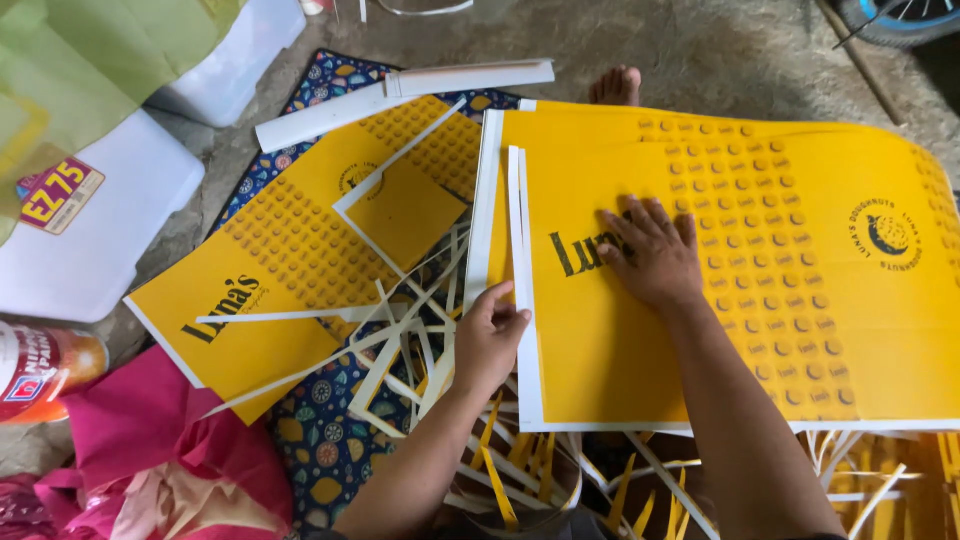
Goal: Stacking and aligning die-cut cardboard sheets while removing waste strips.
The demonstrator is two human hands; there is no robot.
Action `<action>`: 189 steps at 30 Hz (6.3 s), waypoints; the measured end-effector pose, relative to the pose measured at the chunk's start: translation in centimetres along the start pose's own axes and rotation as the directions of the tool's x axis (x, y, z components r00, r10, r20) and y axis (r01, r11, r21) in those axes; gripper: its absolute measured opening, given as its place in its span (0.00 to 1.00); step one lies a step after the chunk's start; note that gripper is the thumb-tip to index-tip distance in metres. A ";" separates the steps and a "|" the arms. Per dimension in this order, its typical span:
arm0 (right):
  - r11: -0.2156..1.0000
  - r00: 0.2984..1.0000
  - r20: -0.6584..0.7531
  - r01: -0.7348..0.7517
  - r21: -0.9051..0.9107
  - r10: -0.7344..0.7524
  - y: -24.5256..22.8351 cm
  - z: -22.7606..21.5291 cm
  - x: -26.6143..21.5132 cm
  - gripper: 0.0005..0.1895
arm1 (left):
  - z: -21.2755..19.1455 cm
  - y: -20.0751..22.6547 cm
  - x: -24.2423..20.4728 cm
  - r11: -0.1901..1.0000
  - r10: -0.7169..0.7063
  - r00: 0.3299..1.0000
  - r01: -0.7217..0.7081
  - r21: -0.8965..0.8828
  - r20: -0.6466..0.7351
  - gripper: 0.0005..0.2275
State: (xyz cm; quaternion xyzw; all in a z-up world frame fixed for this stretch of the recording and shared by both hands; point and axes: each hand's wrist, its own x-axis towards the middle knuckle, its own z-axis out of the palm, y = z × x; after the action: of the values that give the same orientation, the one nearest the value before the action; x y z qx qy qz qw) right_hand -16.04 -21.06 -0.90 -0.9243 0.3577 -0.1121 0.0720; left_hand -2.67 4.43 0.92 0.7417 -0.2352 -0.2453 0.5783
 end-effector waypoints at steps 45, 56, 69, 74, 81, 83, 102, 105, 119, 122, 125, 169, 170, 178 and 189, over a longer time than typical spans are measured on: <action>0.972 0.951 0.241 -0.154 -0.179 0.195 -6.4 -3.0 -2.4 0.37 | 0.8 1.9 2.9 0.987 0.064 0.992 -0.078 0.139 0.105 0.30; 0.971 0.954 0.228 -0.155 -0.180 0.194 -6.1 -2.5 -2.5 0.35 | -1.1 0.8 -1.2 0.947 -0.077 0.958 0.156 -0.280 0.275 0.34; 0.988 0.976 0.162 -0.138 -0.063 0.146 -4.7 -1.4 -3.6 0.34 | -1.0 -4.0 -0.5 0.982 0.114 0.968 -0.076 -0.173 0.222 0.26; 0.567 0.956 0.060 -0.221 0.794 0.289 -5.2 -1.9 -14.8 0.15 | -3.7 0.4 -2.4 0.928 0.019 0.924 -0.159 0.338 0.383 0.42; 0.020 0.701 0.462 -0.561 0.827 0.543 -3.2 0.4 -26.7 0.17 | -1.4 3.4 -0.9 0.433 0.532 0.788 -0.568 0.700 0.310 0.24; -0.271 0.762 0.388 -0.283 0.920 0.518 -0.9 2.2 -26.3 0.18 | 2.4 6.4 0.9 0.388 0.700 0.565 -0.815 0.431 0.438 0.20; -0.197 0.510 0.301 -0.249 0.948 0.806 -3.2 2.2 -24.3 0.17 | 12.8 5.2 1.5 0.339 0.213 0.627 -0.767 0.545 0.750 0.28; -0.210 0.521 0.288 -0.204 0.956 0.804 -1.9 4.7 -25.4 0.16 | 12.9 5.3 1.5 0.314 0.210 0.630 -0.768 0.558 0.748 0.27; -0.431 0.724 0.623 -0.481 0.763 0.296 -8.7 3.5 -25.2 0.19 | 7.7 6.9 6.1 0.242 0.053 0.547 -0.819 0.521 0.835 0.34; -0.414 0.674 0.680 -0.552 0.723 0.288 -11.6 2.7 -23.6 0.19 | 7.0 8.3 4.6 0.178 -0.045 0.599 -0.782 0.597 0.799 0.36; -0.402 0.634 0.576 -0.415 0.816 0.516 -12.0 6.0 -23.5 0.16 | 7.9 5.6 5.3 0.213 0.169 0.598 -0.799 0.563 0.784 0.34; -0.322 0.687 0.548 -0.443 0.836 0.478 -13.3 5.0 -24.1 0.13 | 10.2 6.1 4.6 0.234 0.124 0.639 -0.762 0.603 0.759 0.32; -0.322 0.685 0.546 -0.441 0.838 0.481 -13.5 4.3 -23.9 0.12 | 10.2 6.2 4.6 0.233 0.112 0.640 -0.761 0.606 0.760 0.32; -0.159 0.810 0.471 -0.444 0.882 0.350 -11.1 8.7 -25.7 0.19 | 10.3 7.7 4.5 0.215 0.005 0.680 -0.717 0.663 0.734 0.35; -0.354 0.736 0.635 -0.544 0.761 0.233 -10.0 3.0 -25.4 0.16 | 9.6 8.5 4.8 0.166 -0.006 0.643 -0.755 0.635 0.766 0.37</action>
State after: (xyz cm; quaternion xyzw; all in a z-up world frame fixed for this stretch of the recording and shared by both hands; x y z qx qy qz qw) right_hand -27.09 3.62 -5.60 -0.3501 0.4301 -0.2079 0.8058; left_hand -5.66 -7.58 6.69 0.7084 -0.6948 -0.1154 -0.0451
